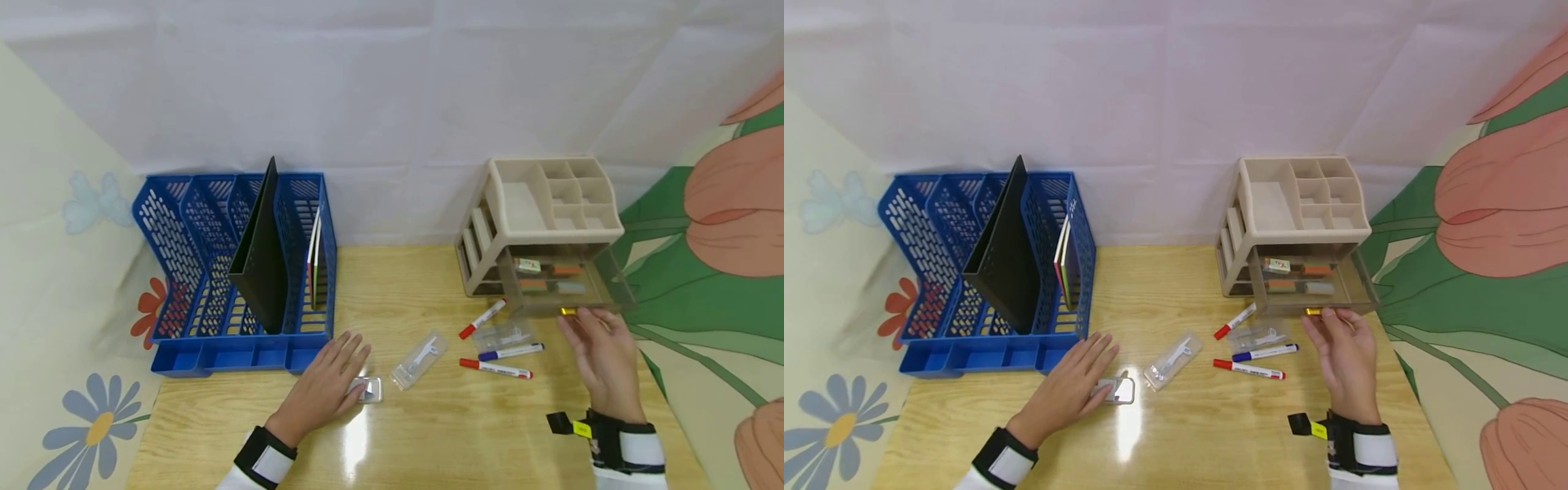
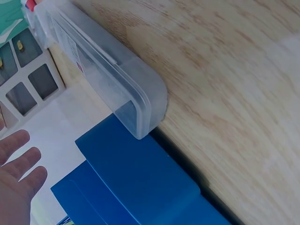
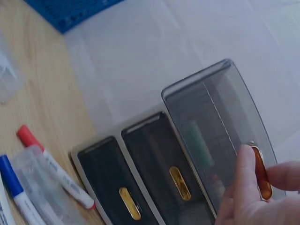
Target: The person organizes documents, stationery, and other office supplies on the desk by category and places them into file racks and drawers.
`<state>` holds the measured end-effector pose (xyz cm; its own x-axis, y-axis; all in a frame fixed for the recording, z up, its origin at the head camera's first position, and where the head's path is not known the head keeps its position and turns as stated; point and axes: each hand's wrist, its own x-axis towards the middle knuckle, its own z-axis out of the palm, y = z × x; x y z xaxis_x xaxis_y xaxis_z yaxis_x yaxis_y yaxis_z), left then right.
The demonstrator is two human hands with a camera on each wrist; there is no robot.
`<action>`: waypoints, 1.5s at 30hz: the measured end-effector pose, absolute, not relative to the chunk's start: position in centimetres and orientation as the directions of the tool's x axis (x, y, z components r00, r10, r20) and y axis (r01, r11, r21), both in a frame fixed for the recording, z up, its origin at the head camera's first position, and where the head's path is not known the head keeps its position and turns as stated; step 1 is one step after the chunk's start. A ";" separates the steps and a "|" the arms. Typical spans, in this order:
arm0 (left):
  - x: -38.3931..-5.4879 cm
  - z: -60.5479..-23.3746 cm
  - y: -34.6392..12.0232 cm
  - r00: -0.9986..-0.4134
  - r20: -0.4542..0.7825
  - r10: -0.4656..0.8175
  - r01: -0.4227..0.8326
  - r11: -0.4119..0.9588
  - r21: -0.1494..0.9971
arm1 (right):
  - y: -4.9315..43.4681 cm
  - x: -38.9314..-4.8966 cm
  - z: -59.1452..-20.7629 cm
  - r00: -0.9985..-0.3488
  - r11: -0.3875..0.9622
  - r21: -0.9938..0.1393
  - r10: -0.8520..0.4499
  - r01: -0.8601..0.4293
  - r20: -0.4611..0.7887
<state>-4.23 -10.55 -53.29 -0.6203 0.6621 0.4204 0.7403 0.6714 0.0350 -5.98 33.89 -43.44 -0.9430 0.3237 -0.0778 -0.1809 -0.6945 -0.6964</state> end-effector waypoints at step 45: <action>-4.1 -53.8 -11.3 -0.621 0.343 0.705 0.760 0.648 0.046 | 35.0 -15.5 -42.1 -0.926 -0.654 -0.756 0.262 0.037 -0.272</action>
